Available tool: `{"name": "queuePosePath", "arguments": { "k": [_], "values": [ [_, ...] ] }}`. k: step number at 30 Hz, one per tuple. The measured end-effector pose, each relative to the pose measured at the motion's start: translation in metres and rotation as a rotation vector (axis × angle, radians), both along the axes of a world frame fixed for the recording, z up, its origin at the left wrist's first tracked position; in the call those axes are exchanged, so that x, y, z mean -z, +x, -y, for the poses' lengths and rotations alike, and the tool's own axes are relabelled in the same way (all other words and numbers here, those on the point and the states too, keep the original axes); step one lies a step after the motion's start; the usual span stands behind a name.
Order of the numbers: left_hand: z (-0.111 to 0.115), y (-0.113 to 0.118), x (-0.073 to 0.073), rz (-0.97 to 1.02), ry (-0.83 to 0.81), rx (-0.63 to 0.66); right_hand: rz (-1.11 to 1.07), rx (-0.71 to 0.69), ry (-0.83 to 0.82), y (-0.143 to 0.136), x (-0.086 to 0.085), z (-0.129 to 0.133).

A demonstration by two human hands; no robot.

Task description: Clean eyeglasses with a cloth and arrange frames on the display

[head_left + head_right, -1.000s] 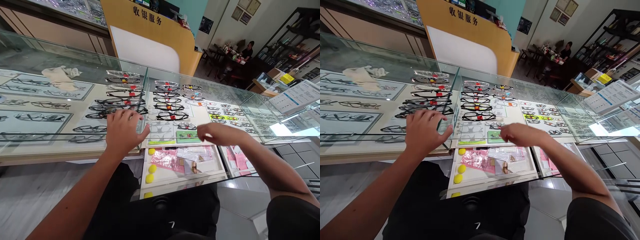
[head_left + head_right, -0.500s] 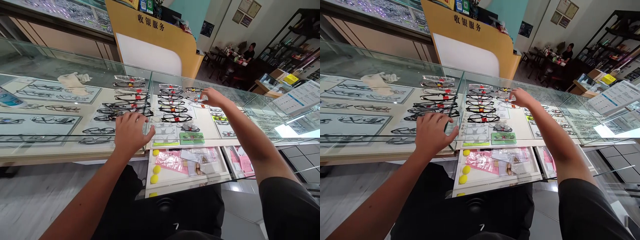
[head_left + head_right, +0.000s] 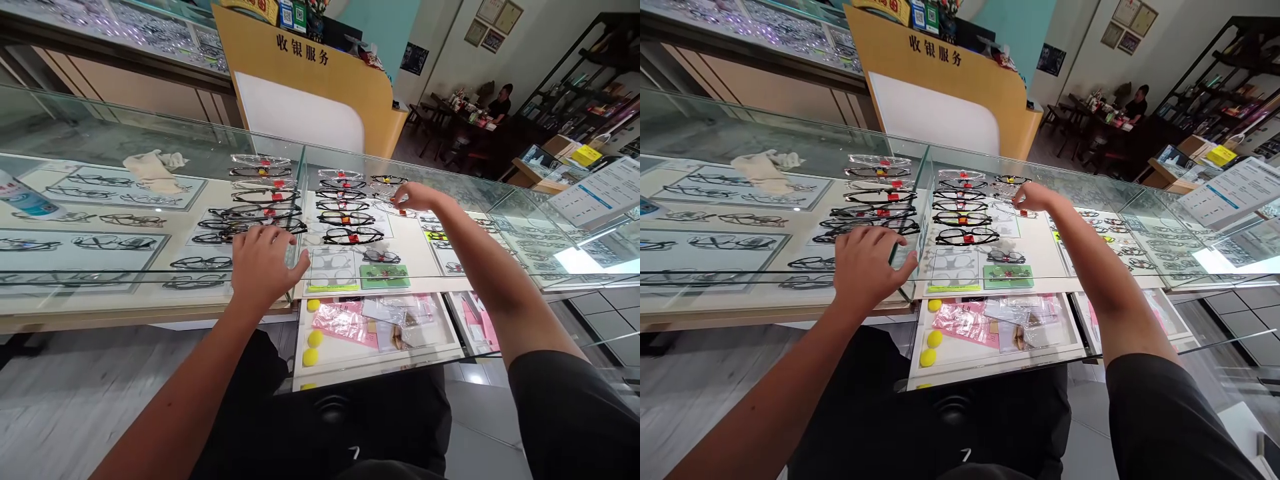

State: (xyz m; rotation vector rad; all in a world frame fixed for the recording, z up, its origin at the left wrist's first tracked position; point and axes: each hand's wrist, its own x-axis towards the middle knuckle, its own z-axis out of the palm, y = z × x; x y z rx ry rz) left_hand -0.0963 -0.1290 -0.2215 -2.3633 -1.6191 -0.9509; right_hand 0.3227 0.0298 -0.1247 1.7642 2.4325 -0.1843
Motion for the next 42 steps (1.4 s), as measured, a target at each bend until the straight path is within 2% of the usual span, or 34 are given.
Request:
{"name": "queuePosePath", "arguments": {
  "k": [7,13,19,22,25,28,30,33,36,39,42],
  "values": [
    [0.0,0.0,0.001,-0.003,-0.01,0.004,0.088,0.085,0.024,-0.001,0.004,0.009],
    [0.0,0.0,0.001,0.007,-0.01,0.013,0.141,0.086,-0.004,0.008,0.003,0.019],
    [-0.001,-0.001,0.001,0.012,-0.017,0.012,0.173,0.077,0.023,0.012,0.006,0.044],
    [-0.001,-0.001,0.001,0.02,-0.02,0.016,0.17,0.072,0.063,0.012,0.0,0.071],
    [0.0,0.0,0.001,0.033,-0.026,0.025,0.084,-0.005,0.056,0.007,-0.019,0.113],
    [0.0,0.0,0.001,0.029,-0.027,0.035,-0.213,-0.213,-0.104,-0.009,-0.039,0.17],
    [0.0,0.0,0.002,0.015,-0.021,0.037,-0.311,-0.289,-0.306,-0.024,-0.044,0.209],
    [-0.001,-0.001,0.003,-0.003,-0.001,0.033,-0.313,-0.336,-0.561,-0.04,-0.026,0.254],
    [-0.001,-0.001,0.003,-0.011,0.011,0.028,-0.241,-0.298,-0.655,-0.037,0.014,0.271],
    [-0.002,-0.001,0.003,-0.019,0.012,0.02,-0.22,-0.225,-0.567,-0.018,0.059,0.263],
    [-0.002,-0.002,0.003,-0.046,0.014,0.013,-0.23,-0.221,-0.267,0.002,0.099,0.244]
  ]
}}
